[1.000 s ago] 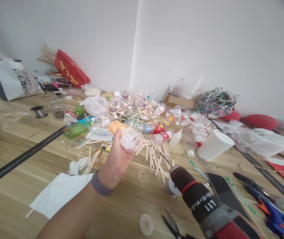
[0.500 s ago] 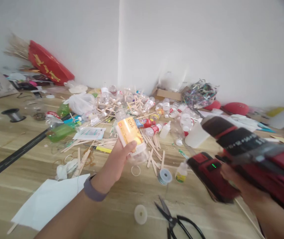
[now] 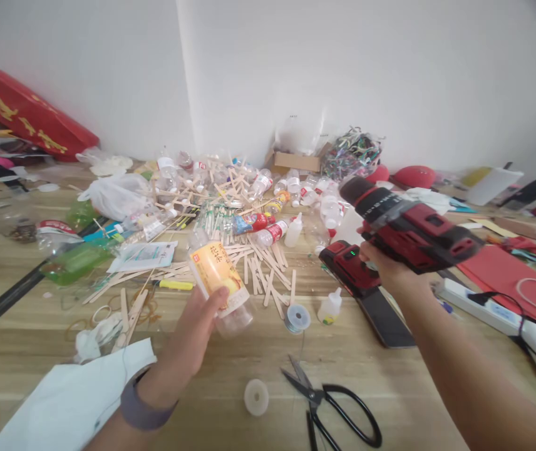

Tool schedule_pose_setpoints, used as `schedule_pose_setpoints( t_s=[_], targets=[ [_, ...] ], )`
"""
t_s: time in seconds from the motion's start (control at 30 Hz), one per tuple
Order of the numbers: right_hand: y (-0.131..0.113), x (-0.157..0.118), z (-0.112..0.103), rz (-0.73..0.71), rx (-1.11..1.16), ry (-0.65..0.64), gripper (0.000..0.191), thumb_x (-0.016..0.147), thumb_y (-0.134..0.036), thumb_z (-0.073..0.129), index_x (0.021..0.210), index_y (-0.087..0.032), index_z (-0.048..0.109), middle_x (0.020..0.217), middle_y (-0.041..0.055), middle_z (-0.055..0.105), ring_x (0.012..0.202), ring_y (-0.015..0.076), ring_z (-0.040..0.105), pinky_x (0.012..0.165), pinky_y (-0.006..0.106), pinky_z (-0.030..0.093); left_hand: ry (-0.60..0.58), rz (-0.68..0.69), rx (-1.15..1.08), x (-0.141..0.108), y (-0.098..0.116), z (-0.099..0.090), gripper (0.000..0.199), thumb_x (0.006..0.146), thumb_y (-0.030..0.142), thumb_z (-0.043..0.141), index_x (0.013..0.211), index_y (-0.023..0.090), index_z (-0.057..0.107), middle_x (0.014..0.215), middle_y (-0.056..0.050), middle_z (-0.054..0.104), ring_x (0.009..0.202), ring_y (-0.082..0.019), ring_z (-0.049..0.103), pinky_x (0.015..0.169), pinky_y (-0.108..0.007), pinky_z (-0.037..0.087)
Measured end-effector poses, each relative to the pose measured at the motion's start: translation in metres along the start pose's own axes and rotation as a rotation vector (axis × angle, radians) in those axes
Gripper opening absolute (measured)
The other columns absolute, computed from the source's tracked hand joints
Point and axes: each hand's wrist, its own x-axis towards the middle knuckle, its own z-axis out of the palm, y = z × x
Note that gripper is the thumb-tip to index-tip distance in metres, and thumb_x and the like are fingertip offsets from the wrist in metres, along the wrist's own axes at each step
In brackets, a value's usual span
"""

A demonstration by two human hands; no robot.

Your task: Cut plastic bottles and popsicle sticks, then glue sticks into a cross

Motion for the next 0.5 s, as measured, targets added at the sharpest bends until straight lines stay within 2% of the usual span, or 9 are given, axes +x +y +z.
schedule_pose_setpoints(
  t_s=[0.1, 0.33, 0.5],
  targets=[
    [0.017, -0.001, 0.016, -0.003, 0.029, -0.054, 0.018, 0.096, -0.033, 0.061, 0.099, -0.016, 0.065, 0.095, 0.0027, 0.067, 0.077, 0.0141, 0.065, 0.069, 0.03, 0.057, 0.01, 0.003, 0.063, -0.001, -0.006, -0.005, 0.065, 0.069, 0.049, 0.082, 0.123, 0.021, 0.058, 0.118, -0.008, 0.07, 0.11, -0.028, 0.064, 0.087, -0.035, 0.052],
    [0.042, -0.012, 0.041, 0.046, 0.111, -0.141, 0.022, 0.095, -0.034, 0.062, 0.106, -0.015, 0.064, 0.098, 0.0033, 0.067, 0.08, 0.0159, 0.066, 0.072, 0.034, 0.057, 0.015, -0.014, 0.181, -0.006, -0.014, -0.015, 0.059, 0.071, 0.049, 0.08, 0.118, 0.02, 0.062, 0.114, -0.01, 0.072, 0.107, -0.031, 0.066, 0.086, -0.037, 0.051],
    [0.049, -0.015, 0.049, 0.123, 0.167, -0.081, 0.02, 0.095, -0.033, 0.062, 0.104, -0.015, 0.064, 0.093, 0.002, 0.067, 0.074, 0.0138, 0.065, 0.066, 0.03, 0.057, 0.038, 0.036, 0.203, -0.004, -0.016, -0.019, 0.053, 0.069, 0.041, 0.083, 0.114, 0.019, 0.065, 0.114, -0.01, 0.073, 0.109, -0.031, 0.065, 0.089, -0.035, 0.05]
  ],
)
